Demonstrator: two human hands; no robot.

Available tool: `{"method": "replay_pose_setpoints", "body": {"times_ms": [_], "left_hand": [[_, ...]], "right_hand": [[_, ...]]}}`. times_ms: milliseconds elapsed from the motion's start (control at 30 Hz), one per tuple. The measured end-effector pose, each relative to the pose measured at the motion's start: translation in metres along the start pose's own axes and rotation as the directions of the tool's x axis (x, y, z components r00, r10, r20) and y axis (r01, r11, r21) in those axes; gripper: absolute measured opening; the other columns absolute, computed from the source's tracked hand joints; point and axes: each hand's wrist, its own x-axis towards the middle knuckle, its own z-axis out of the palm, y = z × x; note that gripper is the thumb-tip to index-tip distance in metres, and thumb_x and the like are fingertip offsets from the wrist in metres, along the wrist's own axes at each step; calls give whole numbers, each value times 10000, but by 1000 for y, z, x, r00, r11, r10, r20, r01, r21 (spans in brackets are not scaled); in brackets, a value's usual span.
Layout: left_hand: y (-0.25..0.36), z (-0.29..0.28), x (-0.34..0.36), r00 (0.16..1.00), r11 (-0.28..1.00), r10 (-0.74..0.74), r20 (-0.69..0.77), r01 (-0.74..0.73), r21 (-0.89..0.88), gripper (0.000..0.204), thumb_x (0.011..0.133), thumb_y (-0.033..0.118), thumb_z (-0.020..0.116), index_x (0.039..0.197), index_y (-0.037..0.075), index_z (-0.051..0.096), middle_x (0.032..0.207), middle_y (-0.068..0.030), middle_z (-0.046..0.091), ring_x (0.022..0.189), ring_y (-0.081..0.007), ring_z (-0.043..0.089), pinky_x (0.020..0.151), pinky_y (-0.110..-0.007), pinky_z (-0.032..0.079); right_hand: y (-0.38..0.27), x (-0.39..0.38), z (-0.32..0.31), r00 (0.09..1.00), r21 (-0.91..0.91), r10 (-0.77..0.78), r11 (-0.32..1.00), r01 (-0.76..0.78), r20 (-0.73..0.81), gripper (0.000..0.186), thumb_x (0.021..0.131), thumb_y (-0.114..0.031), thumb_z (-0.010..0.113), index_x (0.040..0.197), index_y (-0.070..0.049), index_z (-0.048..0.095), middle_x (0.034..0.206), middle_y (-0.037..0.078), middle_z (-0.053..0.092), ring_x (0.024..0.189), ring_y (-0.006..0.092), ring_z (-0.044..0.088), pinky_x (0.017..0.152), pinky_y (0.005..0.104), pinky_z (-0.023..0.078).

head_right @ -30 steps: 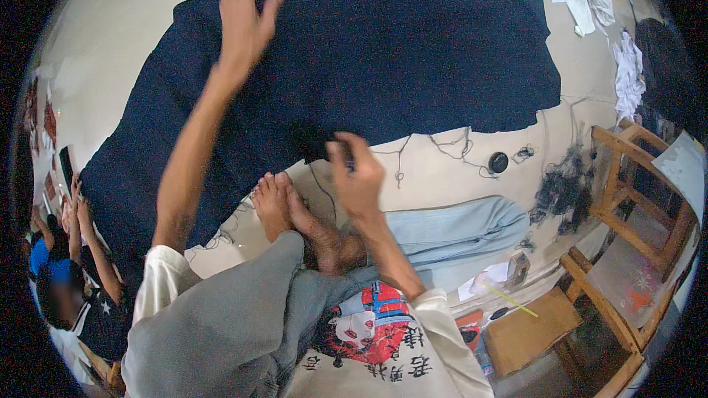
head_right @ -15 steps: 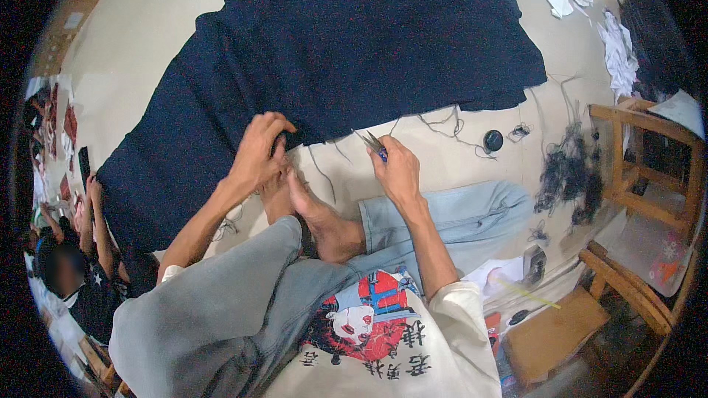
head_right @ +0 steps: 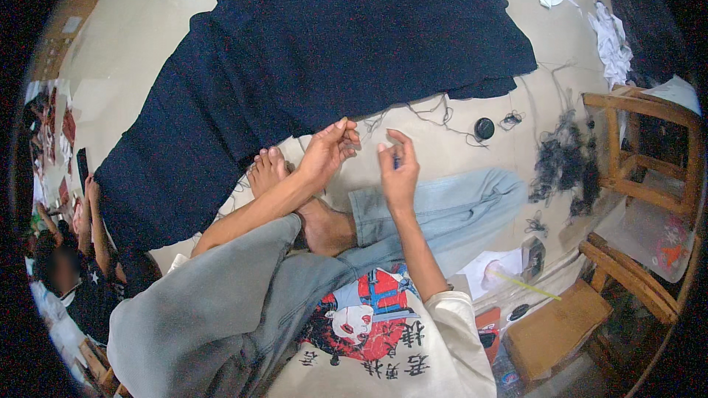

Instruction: The person sits on the floor and uses small scissors to cut threads and trim the edges of a large piece of dark blue fabric. They repeatedly pull threads and snip them, occasionally adjusting the fabric's position.

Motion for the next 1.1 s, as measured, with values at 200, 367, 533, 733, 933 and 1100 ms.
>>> {"method": "replay_pose_setpoints", "body": {"times_ms": [200, 367, 533, 733, 933, 1100], "left_hand": [[-2, 1, -9, 1000, 998, 1, 20, 1, -64, 259, 1053, 322, 557, 1145, 89, 625, 1004, -30, 674, 965, -134, 616, 837, -298, 478], [-2, -1, -10, 1000, 997, -19, 16, 20, -76, 251, 1056, 313, 546, 1152, 94, 624, 1028, -28, 675, 982, -135, 617, 842, -303, 469], [-3, -2, -9, 999, 996, -11, 44, 14, -83, 274, 1054, 317, 548, 1171, 77, 608, 1030, -31, 673, 994, -152, 627, 844, -311, 493], [-1, -1, -9, 999, 999, -22, 24, 23, -35, 278, 1051, 322, 545, 1172, 79, 605, 1034, -34, 662, 1007, -153, 616, 852, -315, 479], [0, 3, -12, 999, 999, -25, 23, 25, -23, 240, 1052, 301, 542, 1151, 92, 604, 1016, -21, 654, 987, -137, 592, 854, -306, 453], [0, 2, -10, 999, 1000, -27, 37, 27, -8, 267, 1047, 310, 545, 1170, 76, 589, 1028, -34, 647, 998, -150, 603, 855, -311, 473]], "right_hand": [[-11, 8, -14, 939, 183, 329, 922, -341, 96, 382, 1060, -402, 543, 1066, -31, 632, 658, -78, 409, 492, 8, 290, 422, 214, 227], [-20, 5, 1, 880, 126, 415, 884, -450, 233, 339, 1023, -347, 623, 1100, -18, 620, 621, -95, 406, 462, 2, 312, 392, 211, 215], [-10, 23, 18, 902, 102, 392, 905, -413, 178, 290, 954, -280, 727, 1070, -22, 662, 630, -96, 469, 477, 0, 338, 414, 208, 230], [-1, 47, 7, 975, -97, 220, 971, -217, 23, 240, 945, -260, 733, 973, -23, 709, 709, -72, 571, 618, 30, 425, 567, 236, 347], [-14, 63, -4, 958, 32, 268, 963, -266, -102, 262, 932, -266, 732, 934, -5, 712, 810, -29, 632, 743, 60, 491, 684, 242, 414], [-12, 65, 10, 984, -231, 160, 963, -140, 74, 283, 925, -319, 742, 856, -45, 720, 688, -78, 538, 620, 42, 410, 569, 242, 328]]}}
